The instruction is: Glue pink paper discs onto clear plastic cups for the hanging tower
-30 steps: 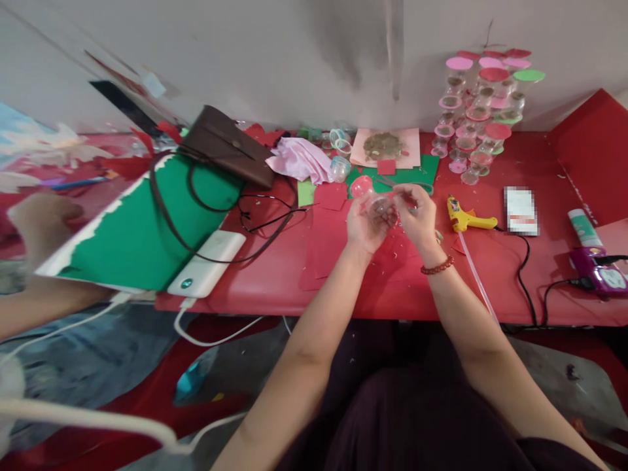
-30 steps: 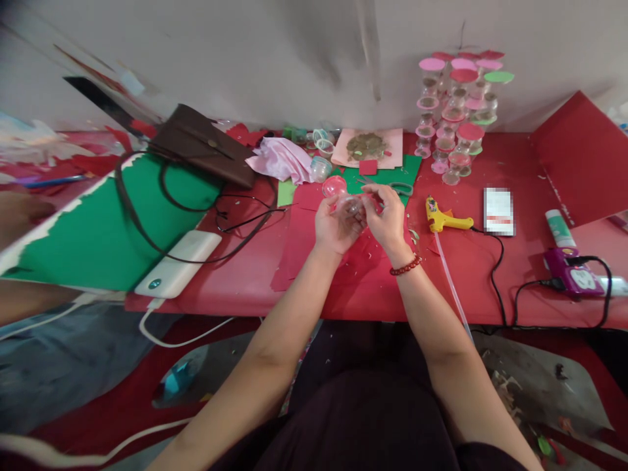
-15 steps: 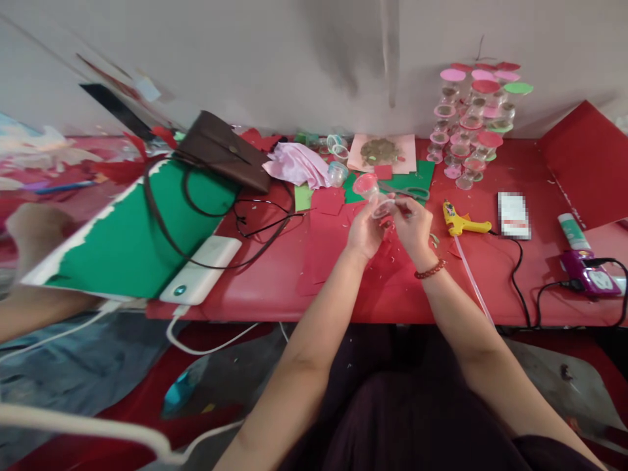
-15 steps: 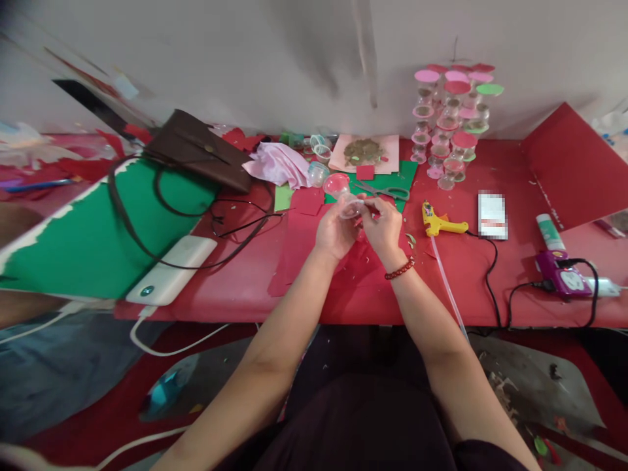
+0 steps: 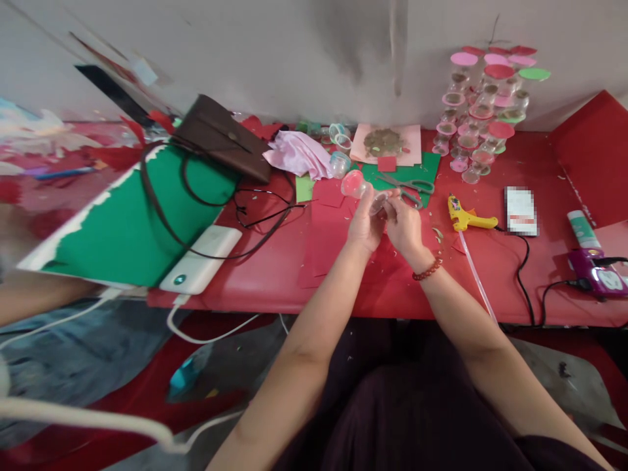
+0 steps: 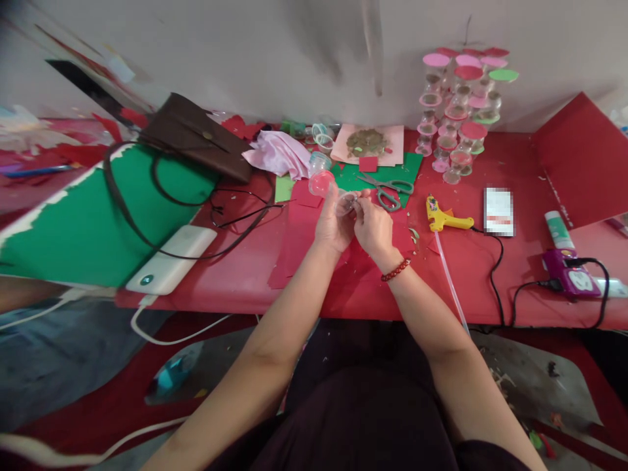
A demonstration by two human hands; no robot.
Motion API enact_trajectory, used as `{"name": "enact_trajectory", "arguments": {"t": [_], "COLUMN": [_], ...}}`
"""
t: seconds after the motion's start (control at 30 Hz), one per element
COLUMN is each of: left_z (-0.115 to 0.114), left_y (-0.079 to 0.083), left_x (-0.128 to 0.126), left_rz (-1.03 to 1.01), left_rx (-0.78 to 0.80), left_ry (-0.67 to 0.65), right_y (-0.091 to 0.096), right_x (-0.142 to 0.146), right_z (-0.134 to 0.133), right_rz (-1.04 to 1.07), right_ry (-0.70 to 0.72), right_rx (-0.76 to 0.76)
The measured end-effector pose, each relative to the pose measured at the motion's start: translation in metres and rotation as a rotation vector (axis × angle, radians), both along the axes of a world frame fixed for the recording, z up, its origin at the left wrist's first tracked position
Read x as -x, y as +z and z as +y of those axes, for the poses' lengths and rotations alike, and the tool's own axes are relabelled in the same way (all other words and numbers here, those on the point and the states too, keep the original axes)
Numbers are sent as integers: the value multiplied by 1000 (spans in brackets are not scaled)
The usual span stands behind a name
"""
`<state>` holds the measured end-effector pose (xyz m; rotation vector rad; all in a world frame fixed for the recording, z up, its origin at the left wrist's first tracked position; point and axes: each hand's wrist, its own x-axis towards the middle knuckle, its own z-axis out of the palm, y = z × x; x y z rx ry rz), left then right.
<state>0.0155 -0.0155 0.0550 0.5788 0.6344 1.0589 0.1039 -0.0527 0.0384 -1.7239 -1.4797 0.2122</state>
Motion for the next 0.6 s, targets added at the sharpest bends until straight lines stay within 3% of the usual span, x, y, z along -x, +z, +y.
{"name": "enact_trajectory", "arguments": {"t": [0.37, 0.6], "left_z": [-10, -18], "left_y": [-8, -7], "left_x": [-12, -17], "left_rz": [-4, -79], "left_rx": [-70, -95], "left_ry": [103, 79], "right_y": [-14, -17], "right_x": [1, 4], "right_z": [-1, 0], "right_rz": [-34, -4], "right_ry": [-53, -104], "right_rx": [-72, -49]}}
